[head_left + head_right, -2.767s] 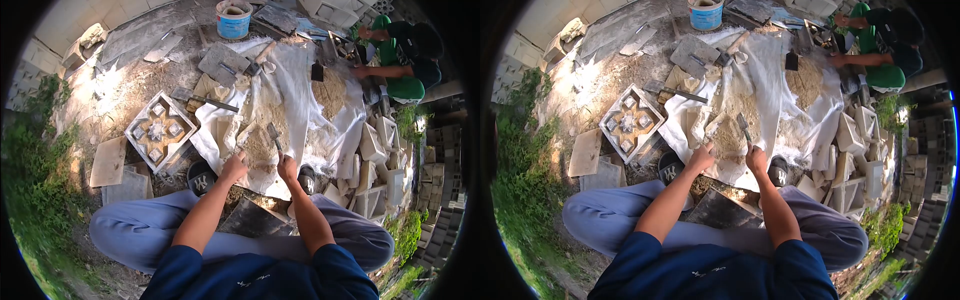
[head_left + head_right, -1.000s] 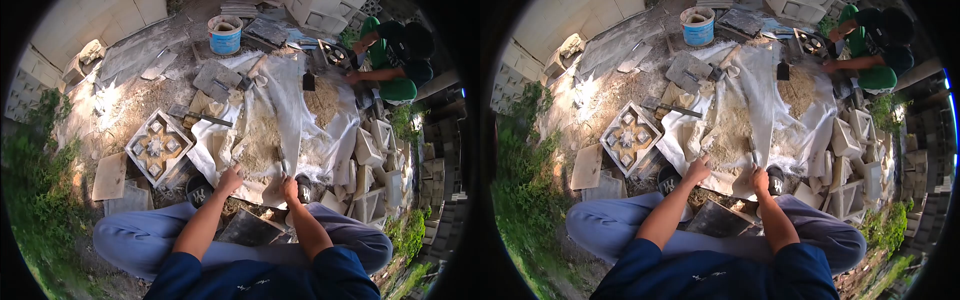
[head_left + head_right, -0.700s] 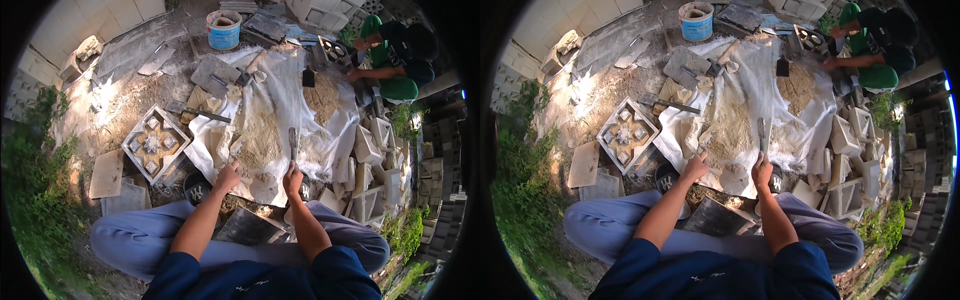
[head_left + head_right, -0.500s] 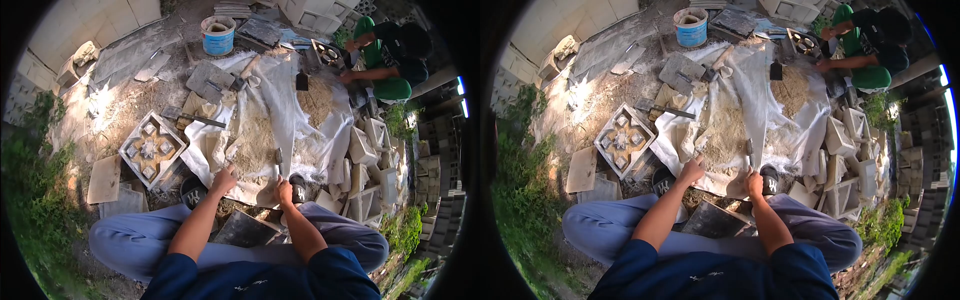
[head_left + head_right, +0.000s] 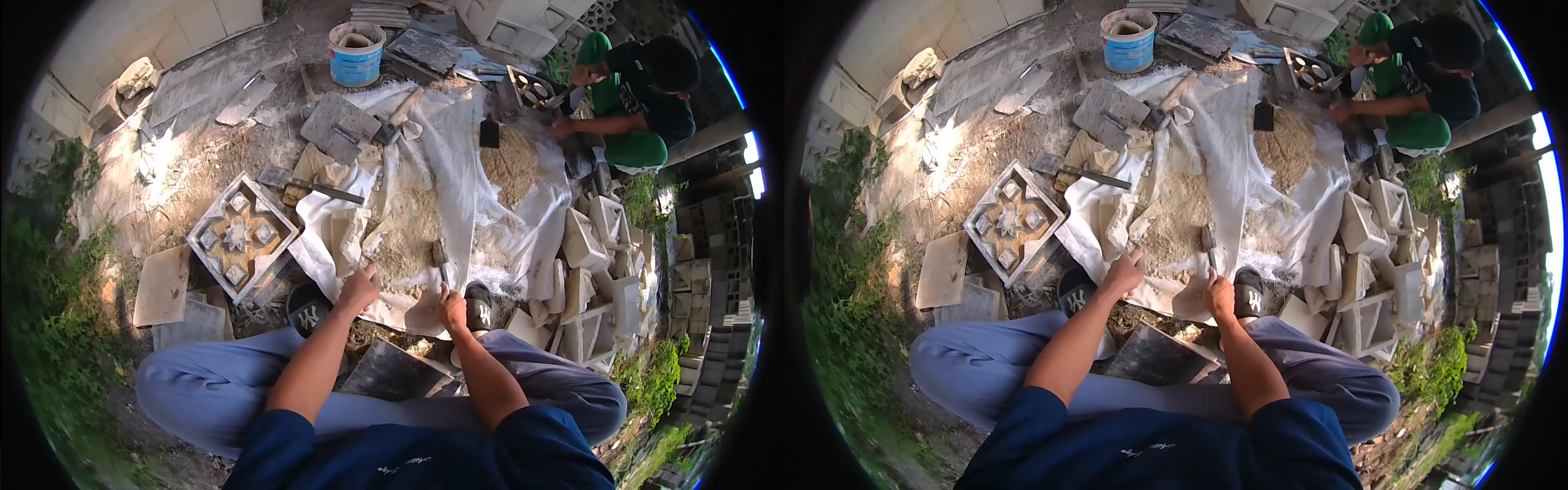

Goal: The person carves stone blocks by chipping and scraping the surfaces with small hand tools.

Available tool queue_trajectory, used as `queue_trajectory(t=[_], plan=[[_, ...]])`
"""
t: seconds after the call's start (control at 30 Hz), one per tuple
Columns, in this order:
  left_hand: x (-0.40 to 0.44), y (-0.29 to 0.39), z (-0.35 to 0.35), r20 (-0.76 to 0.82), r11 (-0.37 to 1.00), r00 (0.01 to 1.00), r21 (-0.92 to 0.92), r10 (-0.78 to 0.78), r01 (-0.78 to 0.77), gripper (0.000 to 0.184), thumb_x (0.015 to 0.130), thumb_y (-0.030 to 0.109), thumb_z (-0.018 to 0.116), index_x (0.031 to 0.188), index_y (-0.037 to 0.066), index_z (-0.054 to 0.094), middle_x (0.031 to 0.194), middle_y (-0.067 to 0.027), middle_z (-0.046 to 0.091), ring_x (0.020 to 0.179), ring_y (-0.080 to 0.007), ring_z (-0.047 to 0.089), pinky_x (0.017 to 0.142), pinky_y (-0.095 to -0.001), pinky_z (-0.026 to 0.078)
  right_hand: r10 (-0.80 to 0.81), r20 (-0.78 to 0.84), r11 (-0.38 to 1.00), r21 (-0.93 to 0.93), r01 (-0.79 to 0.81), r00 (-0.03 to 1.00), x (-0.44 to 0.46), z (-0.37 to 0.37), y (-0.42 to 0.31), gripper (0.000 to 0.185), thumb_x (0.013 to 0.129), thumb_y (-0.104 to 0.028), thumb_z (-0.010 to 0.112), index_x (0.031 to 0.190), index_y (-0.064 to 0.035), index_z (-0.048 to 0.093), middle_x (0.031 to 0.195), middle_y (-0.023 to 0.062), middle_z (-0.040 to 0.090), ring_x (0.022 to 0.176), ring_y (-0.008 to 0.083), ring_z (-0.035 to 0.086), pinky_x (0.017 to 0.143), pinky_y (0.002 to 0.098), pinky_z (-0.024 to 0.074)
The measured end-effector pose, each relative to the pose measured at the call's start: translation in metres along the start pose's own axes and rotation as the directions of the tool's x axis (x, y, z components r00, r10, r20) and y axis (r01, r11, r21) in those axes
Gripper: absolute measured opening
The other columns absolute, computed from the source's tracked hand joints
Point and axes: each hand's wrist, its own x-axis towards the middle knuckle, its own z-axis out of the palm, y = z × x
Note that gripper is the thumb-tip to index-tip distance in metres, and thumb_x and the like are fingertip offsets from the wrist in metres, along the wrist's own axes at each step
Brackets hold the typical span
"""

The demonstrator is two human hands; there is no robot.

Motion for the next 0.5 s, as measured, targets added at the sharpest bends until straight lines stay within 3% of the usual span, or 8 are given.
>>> queue_trajectory(t=[0.03, 0.17, 0.3, 0.33, 0.37, 0.5], plan=[[0.004, -0.004, 0.002, 0.002, 1.0, 1.0, 0.004, 0.001, -0.001, 0.044, 0.095, 0.029, 0.051, 0.137, 0.017, 0.053, 0.069, -0.0179, 0.067, 0.048, -0.0265, 0.065, 0.043, -0.0402, 0.054, -0.045, 0.023, 0.999, 0.009, 0.044, 0.999, 0.005, -0.005, -0.005, 0.06, 0.101, -0.046, 0.041, 0.087, 0.006, 0.068, 0.085, 0.0331, 0.065, 0.092, 0.0521, 0.062, 0.082, 0.0559, 0.0488], [0.008, -0.006, 0.003, -0.013, 0.999, 1.0, 0.032, -0.009, 0.01, 0.042, 0.095, 0.027, 0.051, 0.135, 0.016, 0.054, 0.069, -0.0189, 0.067, 0.048, -0.0271, 0.064, 0.043, -0.0405, 0.054, -0.179, -0.211, 0.966, 0.145, 0.212, 0.961, 0.006, -0.024, -0.028, 0.055, 0.102, -0.036, 0.044, 0.075, 0.0068, 0.064, 0.074, 0.034, 0.059, 0.075, 0.0523, 0.06, 0.065, 0.0586, 0.0449], [0.007, -0.01, 0.006, -0.008, 0.995, 0.996, 0.031, 0.093, -0.093, 0.042, 0.095, 0.026, 0.051, 0.136, 0.017, 0.053, 0.069, -0.0188, 0.067, 0.048, -0.0266, 0.064, 0.043, -0.04, 0.054, -0.201, -0.291, 0.952, 0.166, 0.256, 0.935, -0.005, 0.0, -0.01, 0.047, 0.102, -0.036, 0.045, 0.088, 0.0054, 0.062, 0.073, 0.0339, 0.059, 0.075, 0.0523, 0.059, 0.065, 0.0593, 0.0441], [0.006, -0.005, 0.002, -0.013, 0.994, 0.995, 0.034, 0.1, -0.1, 0.042, 0.095, 0.026, 0.051, 0.136, 0.017, 0.053, 0.069, -0.0188, 0.067, 0.048, -0.0266, 0.064, 0.043, -0.04, 0.054, -0.188, -0.125, 0.98, 0.045, 0.195, 0.974, -0.01, 0.0, -0.003, 0.049, 0.101, -0.041, 0.045, 0.096, 0.0043, 0.063, 0.079, 0.0335, 0.062, 0.082, 0.0519, 0.061, 0.072, 0.0584, 0.0466], [0.003, -0.003, 0.0, 0.004, 0.997, 0.997, 0.023, 0.072, -0.072, 0.043, 0.095, 0.026, 0.05, 0.137, 0.018, 0.052, 0.069, -0.0185, 0.067, 0.048, -0.0269, 0.064, 0.043, -0.0403, 0.054, -0.067, 0.081, 0.994, -0.081, 0.073, 0.995, -0.008, 0.001, 0.002, 0.053, 0.1, -0.046, 0.044, 0.098, 0.0036, 0.064, 0.086, 0.0325, 0.065, 0.091, 0.0515, 0.062, 0.08, 0.0564, 0.0484], [0.001, -0.004, 0.001, 0.007, 0.999, 0.999, 0.003, 0.038, -0.038, 0.046, 0.095, 0.026, 0.051, 0.14, 0.02, 0.05, 0.07, -0.0181, 0.067, 0.049, -0.0284, 0.065, 0.044, -0.0411, 0.055, -0.047, 0.061, 0.998, -0.032, 0.049, 0.997, 0.008, -0.003, -0.011, 0.059, 0.1, -0.049, 0.044, 0.092, 0.0047, 0.068, 0.088, 0.0329, 0.065, 0.092, 0.0507, 0.063, 0.081, 0.0553, 0.0494]])
